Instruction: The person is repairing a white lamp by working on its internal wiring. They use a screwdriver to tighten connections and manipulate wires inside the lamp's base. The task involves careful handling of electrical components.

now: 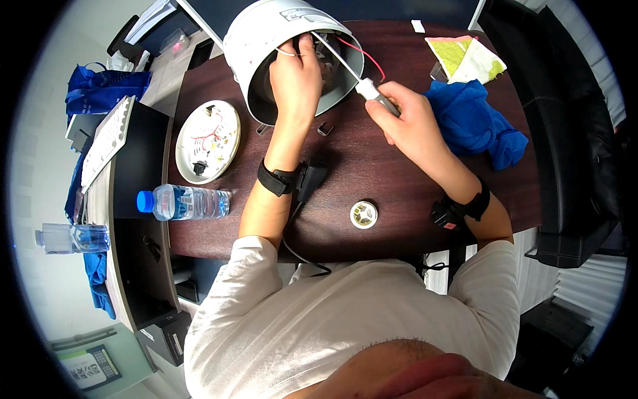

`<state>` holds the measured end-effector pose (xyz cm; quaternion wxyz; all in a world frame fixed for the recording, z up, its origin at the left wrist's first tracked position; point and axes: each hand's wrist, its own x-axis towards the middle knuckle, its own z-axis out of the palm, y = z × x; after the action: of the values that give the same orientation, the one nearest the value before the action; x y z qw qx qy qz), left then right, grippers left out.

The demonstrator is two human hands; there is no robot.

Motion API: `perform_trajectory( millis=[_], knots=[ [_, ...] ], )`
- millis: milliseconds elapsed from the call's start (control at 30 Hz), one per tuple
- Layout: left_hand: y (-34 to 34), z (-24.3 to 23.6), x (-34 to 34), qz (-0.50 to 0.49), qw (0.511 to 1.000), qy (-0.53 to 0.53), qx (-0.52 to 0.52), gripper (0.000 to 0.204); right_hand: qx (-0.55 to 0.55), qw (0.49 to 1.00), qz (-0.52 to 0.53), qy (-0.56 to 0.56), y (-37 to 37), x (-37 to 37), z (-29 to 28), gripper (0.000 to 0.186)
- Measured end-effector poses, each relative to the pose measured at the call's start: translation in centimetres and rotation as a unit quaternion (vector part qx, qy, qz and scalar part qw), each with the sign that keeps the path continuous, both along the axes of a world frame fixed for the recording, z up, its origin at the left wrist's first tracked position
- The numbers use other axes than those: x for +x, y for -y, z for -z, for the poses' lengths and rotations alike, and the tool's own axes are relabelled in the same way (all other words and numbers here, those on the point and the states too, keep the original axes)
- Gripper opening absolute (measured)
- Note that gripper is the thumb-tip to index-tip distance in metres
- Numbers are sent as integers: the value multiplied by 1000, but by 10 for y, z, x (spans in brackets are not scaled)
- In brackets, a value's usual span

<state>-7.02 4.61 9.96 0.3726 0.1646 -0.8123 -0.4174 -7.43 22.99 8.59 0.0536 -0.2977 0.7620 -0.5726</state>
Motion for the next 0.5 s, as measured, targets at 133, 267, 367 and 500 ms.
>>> perform_trajectory(
  millis=[133,267,367,500],
  knots=[
    [1,3,-2,-1,1000,-2,-4,29,-7,1000,-6,8,2,1,2,22],
    [2,4,-3,-10,999,-17,-30,28,-9,999,-18,27,1,4,3,21],
    [-1,0,0,-7,999,-20,-25,28,-9,999,-27,41,2,3,5,20],
    [-2,-3,3,-19,999,-30,-36,28,-13,997,-33,69,3,3,4,20]
  ],
)
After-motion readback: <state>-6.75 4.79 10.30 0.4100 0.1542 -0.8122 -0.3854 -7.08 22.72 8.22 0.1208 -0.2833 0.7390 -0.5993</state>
